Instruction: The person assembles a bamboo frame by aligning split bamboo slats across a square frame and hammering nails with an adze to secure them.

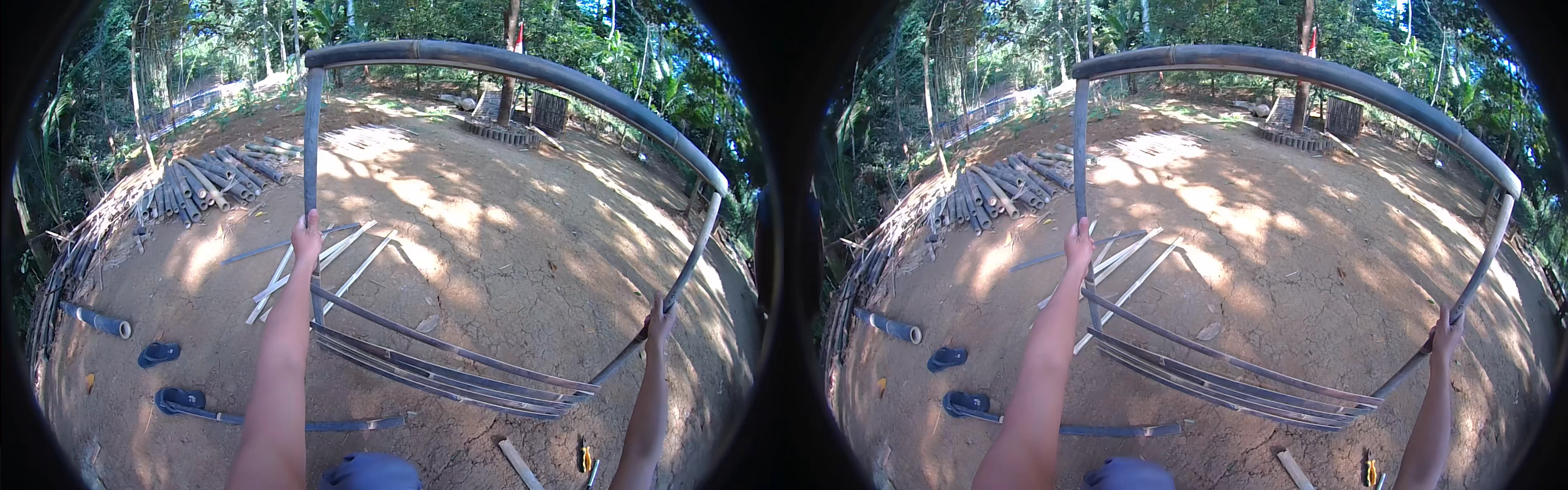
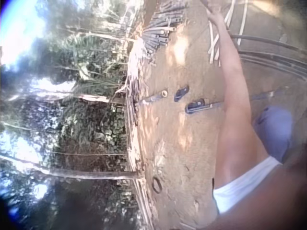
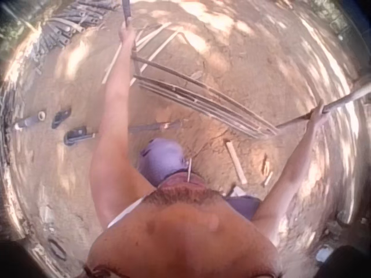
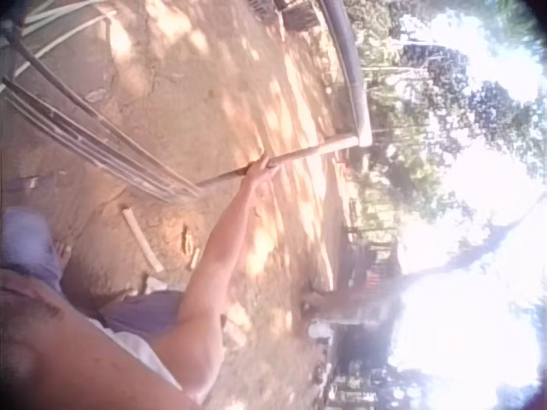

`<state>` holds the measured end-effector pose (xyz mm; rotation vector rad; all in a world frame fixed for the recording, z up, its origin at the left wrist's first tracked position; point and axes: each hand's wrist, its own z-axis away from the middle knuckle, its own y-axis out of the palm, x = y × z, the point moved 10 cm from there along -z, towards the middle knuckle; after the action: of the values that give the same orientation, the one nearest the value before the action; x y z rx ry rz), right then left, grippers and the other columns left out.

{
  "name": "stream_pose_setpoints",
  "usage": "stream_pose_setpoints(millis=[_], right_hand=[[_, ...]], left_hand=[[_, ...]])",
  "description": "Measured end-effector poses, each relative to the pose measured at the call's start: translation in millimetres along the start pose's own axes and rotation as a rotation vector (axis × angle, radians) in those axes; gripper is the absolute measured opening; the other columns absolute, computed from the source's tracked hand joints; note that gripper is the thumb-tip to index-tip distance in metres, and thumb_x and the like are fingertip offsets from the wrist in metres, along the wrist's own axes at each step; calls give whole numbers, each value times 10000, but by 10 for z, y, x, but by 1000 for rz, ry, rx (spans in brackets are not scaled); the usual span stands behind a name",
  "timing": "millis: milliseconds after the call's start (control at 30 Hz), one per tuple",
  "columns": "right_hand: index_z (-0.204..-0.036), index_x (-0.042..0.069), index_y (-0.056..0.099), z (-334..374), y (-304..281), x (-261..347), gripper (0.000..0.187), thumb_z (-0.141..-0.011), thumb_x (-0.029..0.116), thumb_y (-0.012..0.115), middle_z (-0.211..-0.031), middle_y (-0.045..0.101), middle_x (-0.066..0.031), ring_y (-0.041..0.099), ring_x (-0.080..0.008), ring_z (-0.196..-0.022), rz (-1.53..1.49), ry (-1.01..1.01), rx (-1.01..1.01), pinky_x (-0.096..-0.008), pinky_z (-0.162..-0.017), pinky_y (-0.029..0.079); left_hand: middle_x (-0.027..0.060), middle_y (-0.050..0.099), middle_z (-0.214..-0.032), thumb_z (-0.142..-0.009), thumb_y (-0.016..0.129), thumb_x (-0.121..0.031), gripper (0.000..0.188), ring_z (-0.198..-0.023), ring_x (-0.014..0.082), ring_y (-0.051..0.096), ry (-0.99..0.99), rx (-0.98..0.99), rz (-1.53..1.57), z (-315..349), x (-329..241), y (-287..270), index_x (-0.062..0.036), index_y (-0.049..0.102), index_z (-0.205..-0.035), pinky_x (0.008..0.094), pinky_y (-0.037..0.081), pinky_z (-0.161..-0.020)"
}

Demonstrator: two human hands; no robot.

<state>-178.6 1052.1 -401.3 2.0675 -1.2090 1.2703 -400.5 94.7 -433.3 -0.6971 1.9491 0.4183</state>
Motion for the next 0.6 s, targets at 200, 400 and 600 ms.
stream_pose_setpoints(millis=[200, 400, 600], right_hand=[[-947, 135, 457, 37, -120, 183, 297, -1001, 302, 695, -670, 433, 36, 444, -74, -494, -13, -41, -32, -268, -433, 387], [-934, 105, 464, 184, 136, 460, 373, -947, 328, 763, -657, 468, 21, 512, -101, -475, -33, -40, 17, -291, -448, 435], [-951, 96, 466, 229, -107, 365, 394, -956, 364, 756, -683, 481, 13, 544, -111, -499, 39, 18, 22, -295, -467, 449]], left_hand=[[-7, 548, -706, -1000, 527, -661, 612, -591, 97, 537, -55, 74, 43, -24, -9, 220, -60, 641, -998, 276, 443, -543], [-20, 486, -635, -1021, 480, -661, 595, -580, 102, 513, -66, 149, -62, -349, 297, -145, -103, 522, -819, 282, 407, -558], [-21, 481, -640, -1013, 496, -663, 583, -576, 100, 509, -81, 194, -27, -155, 328, 170, -111, 518, -825, 280, 407, -563]])
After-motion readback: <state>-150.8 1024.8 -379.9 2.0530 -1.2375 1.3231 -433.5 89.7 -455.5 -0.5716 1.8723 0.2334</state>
